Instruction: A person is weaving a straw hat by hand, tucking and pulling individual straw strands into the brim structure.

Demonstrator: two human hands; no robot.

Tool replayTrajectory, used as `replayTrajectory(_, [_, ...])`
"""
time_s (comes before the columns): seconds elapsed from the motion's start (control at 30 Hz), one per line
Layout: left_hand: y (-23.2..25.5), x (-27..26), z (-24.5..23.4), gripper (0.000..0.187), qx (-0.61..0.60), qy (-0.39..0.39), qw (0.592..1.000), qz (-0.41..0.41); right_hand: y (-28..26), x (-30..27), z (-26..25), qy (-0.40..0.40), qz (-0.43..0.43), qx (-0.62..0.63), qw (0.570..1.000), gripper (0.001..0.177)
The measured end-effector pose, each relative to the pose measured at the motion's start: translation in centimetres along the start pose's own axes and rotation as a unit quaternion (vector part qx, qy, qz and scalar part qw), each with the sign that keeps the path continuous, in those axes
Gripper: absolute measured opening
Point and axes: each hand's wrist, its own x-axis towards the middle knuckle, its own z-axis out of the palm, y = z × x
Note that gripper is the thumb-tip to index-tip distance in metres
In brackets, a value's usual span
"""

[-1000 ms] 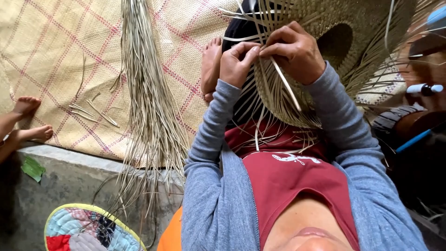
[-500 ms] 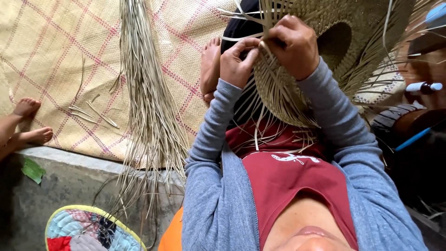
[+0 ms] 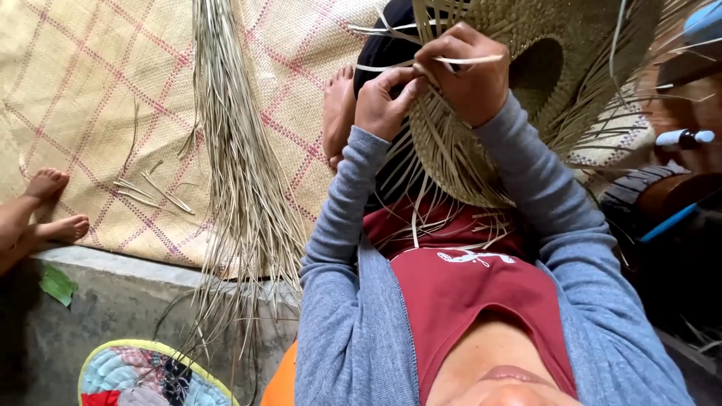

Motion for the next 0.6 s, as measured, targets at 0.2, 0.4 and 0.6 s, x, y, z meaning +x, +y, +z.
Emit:
replayTrajectory(0.2, [1.5, -0.2, 0.4, 0.019, -0.081, 0.025, 0.996, -0.038, 0.0, -0.4, -0.5, 0.014, 0.089, 0.085, 0.992, 0.012])
replayTrajectory(0.4, [1.4, -0.9, 1.2, 0.020, -0.041, 0.082, 0.996, -0.004, 0.8, -1.0, -0.9, -0.055, 0.051, -0.003, 0.997, 0.015])
replayTrajectory(0.6, [-0.1, -0.3, 1.4, 0.018, -0.074, 0.058, 0.993, -0.067, 2.1, -2.5, -1.8, -0.147, -0.034, 0.014, 0.988, 0.022])
